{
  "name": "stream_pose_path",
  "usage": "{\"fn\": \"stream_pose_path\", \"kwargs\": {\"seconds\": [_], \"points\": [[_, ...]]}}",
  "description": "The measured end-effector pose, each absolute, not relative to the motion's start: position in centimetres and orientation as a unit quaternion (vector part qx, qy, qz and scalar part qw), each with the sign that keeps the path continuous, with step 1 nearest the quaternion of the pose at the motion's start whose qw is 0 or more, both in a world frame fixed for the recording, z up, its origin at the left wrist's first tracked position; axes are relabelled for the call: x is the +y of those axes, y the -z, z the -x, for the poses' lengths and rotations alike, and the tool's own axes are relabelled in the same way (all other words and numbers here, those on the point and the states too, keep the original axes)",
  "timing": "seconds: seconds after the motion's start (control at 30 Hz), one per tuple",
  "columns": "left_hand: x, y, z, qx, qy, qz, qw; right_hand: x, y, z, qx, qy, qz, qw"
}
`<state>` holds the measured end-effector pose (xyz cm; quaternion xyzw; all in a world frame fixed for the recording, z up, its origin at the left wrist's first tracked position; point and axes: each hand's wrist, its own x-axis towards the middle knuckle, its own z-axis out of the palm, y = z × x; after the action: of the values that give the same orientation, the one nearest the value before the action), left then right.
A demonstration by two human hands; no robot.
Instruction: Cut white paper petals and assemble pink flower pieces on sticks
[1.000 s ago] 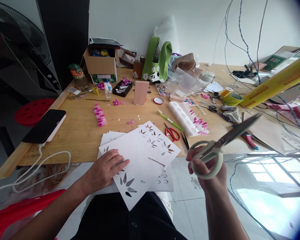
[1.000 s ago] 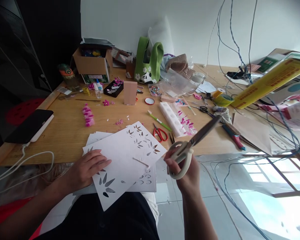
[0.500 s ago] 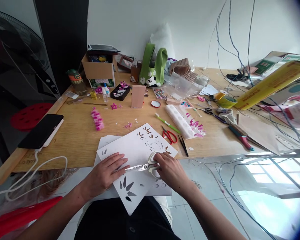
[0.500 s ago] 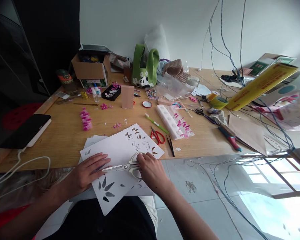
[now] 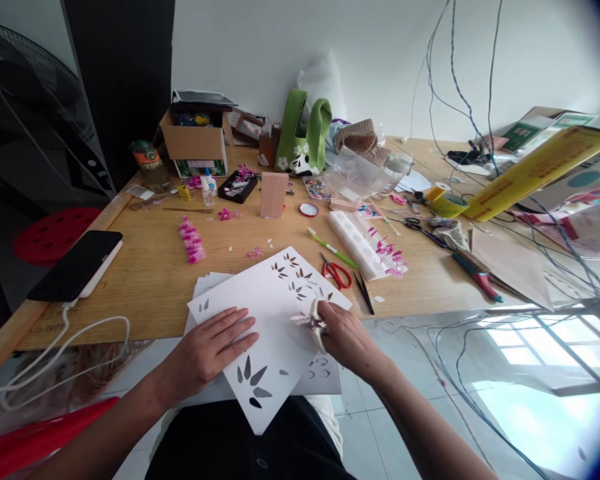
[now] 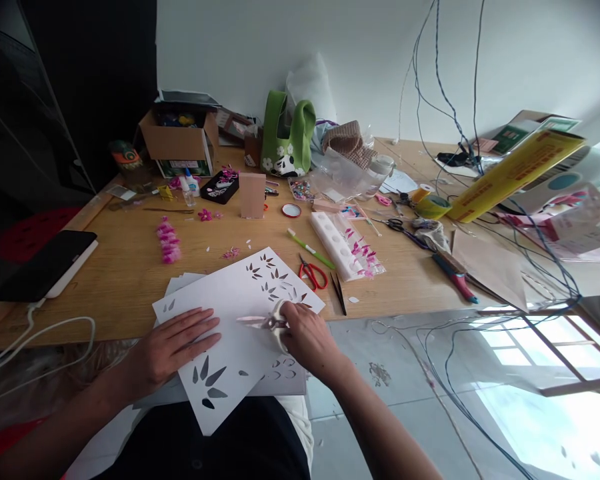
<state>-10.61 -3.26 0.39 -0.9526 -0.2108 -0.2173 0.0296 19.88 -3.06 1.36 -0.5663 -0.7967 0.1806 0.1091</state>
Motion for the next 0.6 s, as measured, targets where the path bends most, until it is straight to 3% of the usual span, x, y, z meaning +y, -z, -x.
{"fn": "stream_pose_path", "kwargs": {"seconds": [0.1,0.27,0.33,0.47,0.6], "points": [[-3.1,-0.5,10.8,-0.223,0.224,0.948,0.032,-2.4,-1.5,-21.2,-0.774,-0.216,0.571,0.169],[-2.5,-0.8,10.6,-0.232,0.270,0.934,0.028,-1.6,-2.5,-23.6,-0.556,-0.350,0.557,0.509],[-2.2,-1.1,10.4,-0.237,0.301,0.923,0.032,-1.4,-3.1,-24.7,-0.452,-0.352,0.558,0.601],[-1.4,-2.2,10.3,-0.259,0.341,0.903,0.028,-1.5,-3.3,-27.3,-0.348,-0.303,0.599,0.654],[-1.4,-4.3,10.5,-0.298,0.394,0.869,-0.007,-1.5,-1.7,-30.8,-0.321,-0.253,0.678,0.611]]}}
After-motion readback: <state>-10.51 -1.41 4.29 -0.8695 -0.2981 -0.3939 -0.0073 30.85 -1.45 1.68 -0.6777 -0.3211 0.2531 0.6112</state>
